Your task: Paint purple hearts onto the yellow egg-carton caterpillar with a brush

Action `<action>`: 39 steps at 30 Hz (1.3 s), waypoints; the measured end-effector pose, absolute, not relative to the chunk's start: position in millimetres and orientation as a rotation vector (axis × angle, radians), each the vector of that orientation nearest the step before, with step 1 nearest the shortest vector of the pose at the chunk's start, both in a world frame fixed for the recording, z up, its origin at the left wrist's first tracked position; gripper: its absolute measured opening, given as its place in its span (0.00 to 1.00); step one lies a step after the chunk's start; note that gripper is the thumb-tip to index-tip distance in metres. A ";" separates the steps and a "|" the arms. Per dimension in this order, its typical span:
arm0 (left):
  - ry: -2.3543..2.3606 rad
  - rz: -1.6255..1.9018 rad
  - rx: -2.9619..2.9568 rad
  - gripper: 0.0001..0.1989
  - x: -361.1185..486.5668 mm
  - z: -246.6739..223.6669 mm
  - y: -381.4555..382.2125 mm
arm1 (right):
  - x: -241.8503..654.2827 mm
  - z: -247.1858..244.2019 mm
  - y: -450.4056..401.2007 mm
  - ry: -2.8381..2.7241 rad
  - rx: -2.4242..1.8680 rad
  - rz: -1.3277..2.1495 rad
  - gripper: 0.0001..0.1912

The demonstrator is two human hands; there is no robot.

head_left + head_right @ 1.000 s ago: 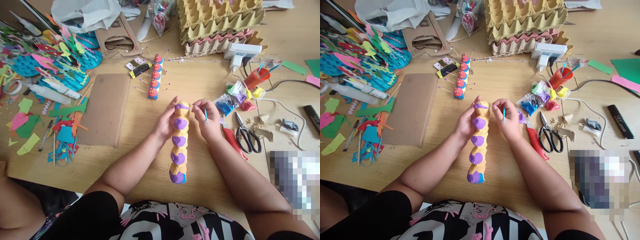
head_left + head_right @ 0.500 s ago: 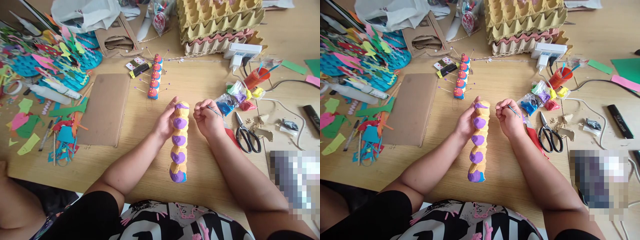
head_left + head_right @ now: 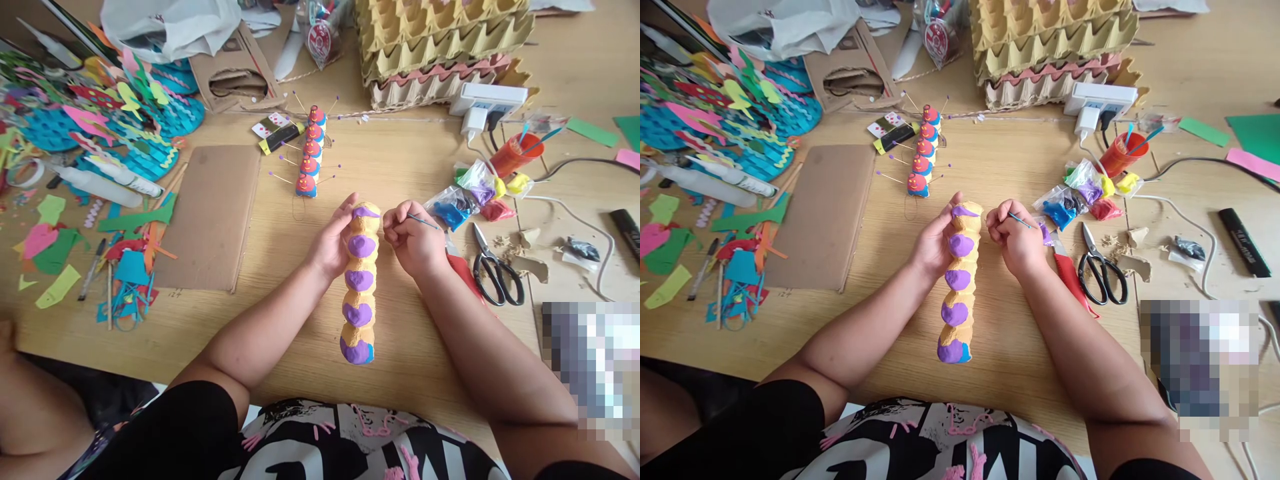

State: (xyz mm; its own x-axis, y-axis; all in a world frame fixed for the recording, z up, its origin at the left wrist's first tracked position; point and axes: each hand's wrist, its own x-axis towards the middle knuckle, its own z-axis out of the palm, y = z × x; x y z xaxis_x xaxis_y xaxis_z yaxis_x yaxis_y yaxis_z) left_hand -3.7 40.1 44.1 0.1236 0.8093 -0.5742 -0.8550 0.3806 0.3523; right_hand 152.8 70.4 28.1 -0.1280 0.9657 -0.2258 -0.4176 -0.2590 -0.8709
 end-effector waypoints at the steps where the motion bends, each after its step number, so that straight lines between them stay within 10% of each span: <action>1: 0.793 1.226 -0.057 0.16 -3.5 43.6 40.2 | 153.3 28.3 70.6 -0.792 -0.988 1.627 0.13; 15: 0.762 1.290 0.032 0.24 -3.1 25.1 39.9 | 153.5 19.6 67.8 -0.900 -0.876 1.896 0.38; 39: 0.833 1.275 0.025 0.24 1.1 33.3 36.9 | 150.9 17.1 67.4 -0.811 -0.874 1.981 0.39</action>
State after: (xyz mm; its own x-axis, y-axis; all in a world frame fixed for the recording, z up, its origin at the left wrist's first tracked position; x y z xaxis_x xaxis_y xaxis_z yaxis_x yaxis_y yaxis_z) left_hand 1.1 36.9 33.3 0.0480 0.8445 -0.5334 -0.8273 0.3328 0.4525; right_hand 150.9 67.4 17.1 -0.4361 0.8540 -0.2838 -0.4101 -0.4693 -0.7820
